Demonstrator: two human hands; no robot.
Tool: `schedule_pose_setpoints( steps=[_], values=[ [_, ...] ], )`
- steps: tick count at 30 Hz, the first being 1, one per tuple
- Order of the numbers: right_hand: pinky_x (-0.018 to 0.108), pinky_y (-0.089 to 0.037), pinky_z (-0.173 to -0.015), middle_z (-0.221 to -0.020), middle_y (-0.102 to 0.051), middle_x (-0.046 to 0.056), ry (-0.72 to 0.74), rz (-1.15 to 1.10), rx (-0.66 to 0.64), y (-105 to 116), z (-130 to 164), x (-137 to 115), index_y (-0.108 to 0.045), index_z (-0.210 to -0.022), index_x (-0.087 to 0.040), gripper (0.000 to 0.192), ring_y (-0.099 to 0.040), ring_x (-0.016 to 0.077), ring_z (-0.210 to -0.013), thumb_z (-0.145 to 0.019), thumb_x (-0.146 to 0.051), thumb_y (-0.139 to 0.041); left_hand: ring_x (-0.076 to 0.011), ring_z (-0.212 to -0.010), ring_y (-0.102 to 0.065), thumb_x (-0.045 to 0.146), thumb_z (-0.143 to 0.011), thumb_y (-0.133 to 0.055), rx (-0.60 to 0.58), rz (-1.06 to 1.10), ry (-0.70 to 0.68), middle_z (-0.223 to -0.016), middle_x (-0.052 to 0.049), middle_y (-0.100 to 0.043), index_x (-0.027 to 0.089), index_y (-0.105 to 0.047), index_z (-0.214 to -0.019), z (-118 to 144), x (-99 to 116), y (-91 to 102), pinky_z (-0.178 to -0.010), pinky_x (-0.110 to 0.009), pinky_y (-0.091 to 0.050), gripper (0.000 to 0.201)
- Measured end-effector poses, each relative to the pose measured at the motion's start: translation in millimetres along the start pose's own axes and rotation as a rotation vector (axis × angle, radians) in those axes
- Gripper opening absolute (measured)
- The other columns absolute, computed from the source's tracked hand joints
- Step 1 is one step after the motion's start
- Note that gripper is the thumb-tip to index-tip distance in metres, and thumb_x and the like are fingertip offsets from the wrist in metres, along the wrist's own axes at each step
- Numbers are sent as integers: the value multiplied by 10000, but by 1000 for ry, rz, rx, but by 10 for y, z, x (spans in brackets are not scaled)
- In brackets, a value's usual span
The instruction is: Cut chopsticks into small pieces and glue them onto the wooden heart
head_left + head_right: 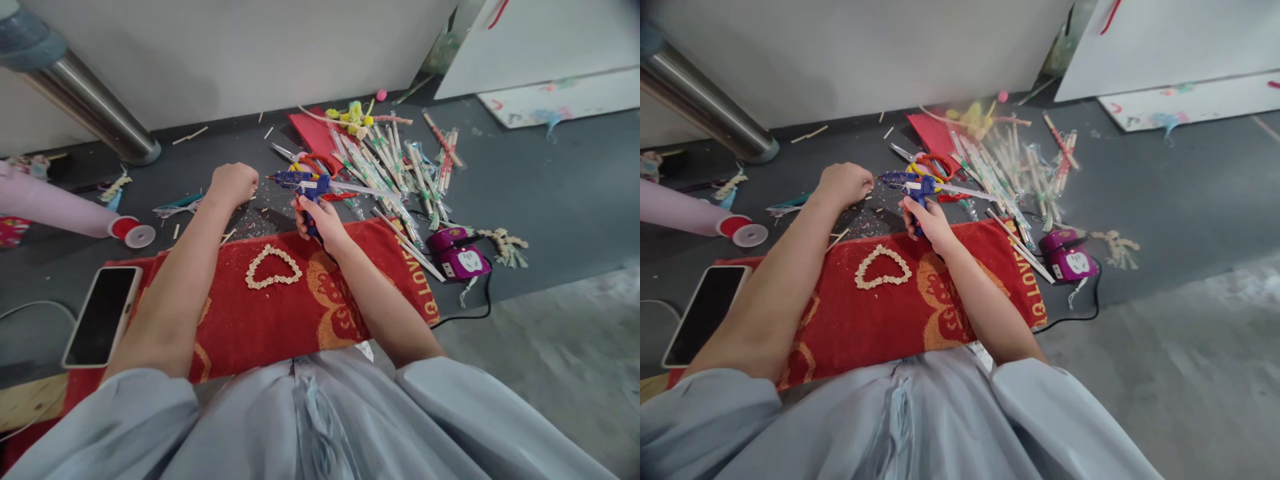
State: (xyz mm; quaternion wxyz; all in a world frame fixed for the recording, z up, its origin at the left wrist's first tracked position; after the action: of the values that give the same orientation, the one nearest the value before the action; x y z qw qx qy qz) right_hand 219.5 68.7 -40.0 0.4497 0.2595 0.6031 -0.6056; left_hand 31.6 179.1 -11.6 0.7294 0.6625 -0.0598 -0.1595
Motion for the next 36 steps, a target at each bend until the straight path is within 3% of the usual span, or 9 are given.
schedule_pose_setpoints(
  steps=[5,9,17,22,26,29,34,36],
  values=[
    [187,-328,-329,-512,-510,-90,9,12,9,6,0,1,-560,-848,-169,490,-432,51,-405,-669,-587,-744,-301,-933,-675,242,-831,-511,-38,-95,-56,-978,-141,-725,146,-737,-972,-44,56,65,-825,-379,-487,283],
    [188,-330,-328,-517,-509,-89,14,9,13,10,-2,-4,-561,-850,-167,498,-431,51,-405,-664,-590,-747,-275,-869,-671,253,-799,-533,11,-9,-4,-947,-122,-717,160,-716,-943,42,34,161,-768,-346,-480,250],
    [189,-346,-323,-512,-519,-80,-6,30,-24,-39,31,-3,-565,-838,-161,542,-442,57,-402,-623,-618,-761,-228,-860,-611,231,-763,-569,261,310,153,-888,-79,-663,189,-631,-783,810,-143,388,-764,-329,-447,77],
    [199,-380,-320,-515,-523,-75,-21,92,-51,-66,91,-7,-577,-852,-150,535,-459,60,-393,-656,-621,-737,-215,-756,-611,279,-746,-616,314,566,586,-698,-36,-630,183,-639,-717,1285,-299,238,-778,-367,-472,103],
    [197,-403,-330,-518,-551,-67,-31,165,-79,-88,144,-6,-578,-841,-155,527,-497,68,-390,-682,-640,-708,-118,-530,-580,143,-771,-500,230,1208,741,-640,-25,-646,173,-559,-640,1437,-185,-3,-488,-221,-417,146],
    [188,-386,-323,-505,-568,-57,-62,233,-101,-116,186,11,-583,-837,-158,538,-528,82,-387,-682,-660,-694,-103,-421,-517,129,-773,-490,212,1394,668,-558,-7,-622,194,-540,-653,1437,-1,-184,-374,-196,-317,146],
    [178,-386,-330,-491,-566,-52,-75,336,-112,-157,252,26,-583,-814,-160,495,-535,83,-376,-710,-634,-679,-57,-367,-386,146,-739,-558,371,1530,427,-484,54,-539,203,-558,-702,1391,220,-431,-374,-172,-260,68],
    [178,-393,-335,-491,-568,-50,-60,357,-98,-165,268,26,-573,-792,-164,475,-536,83,-378,-718,-621,-675,-41,-356,-309,166,-733,-584,423,1625,363,-445,85,-442,204,-555,-698,1387,262,-478,-374,-168,-217,59]
  ],
)
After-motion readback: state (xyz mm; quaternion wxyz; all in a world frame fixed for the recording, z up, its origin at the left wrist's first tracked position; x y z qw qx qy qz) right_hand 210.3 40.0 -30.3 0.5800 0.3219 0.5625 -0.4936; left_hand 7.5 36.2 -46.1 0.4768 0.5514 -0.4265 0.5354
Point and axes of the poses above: each hand's wrist, its own z-axis away from the middle knuckle, its own y-axis out of the back of the hand, x = y × z, the point moved 1 cm from there along -z, towards the middle knuckle
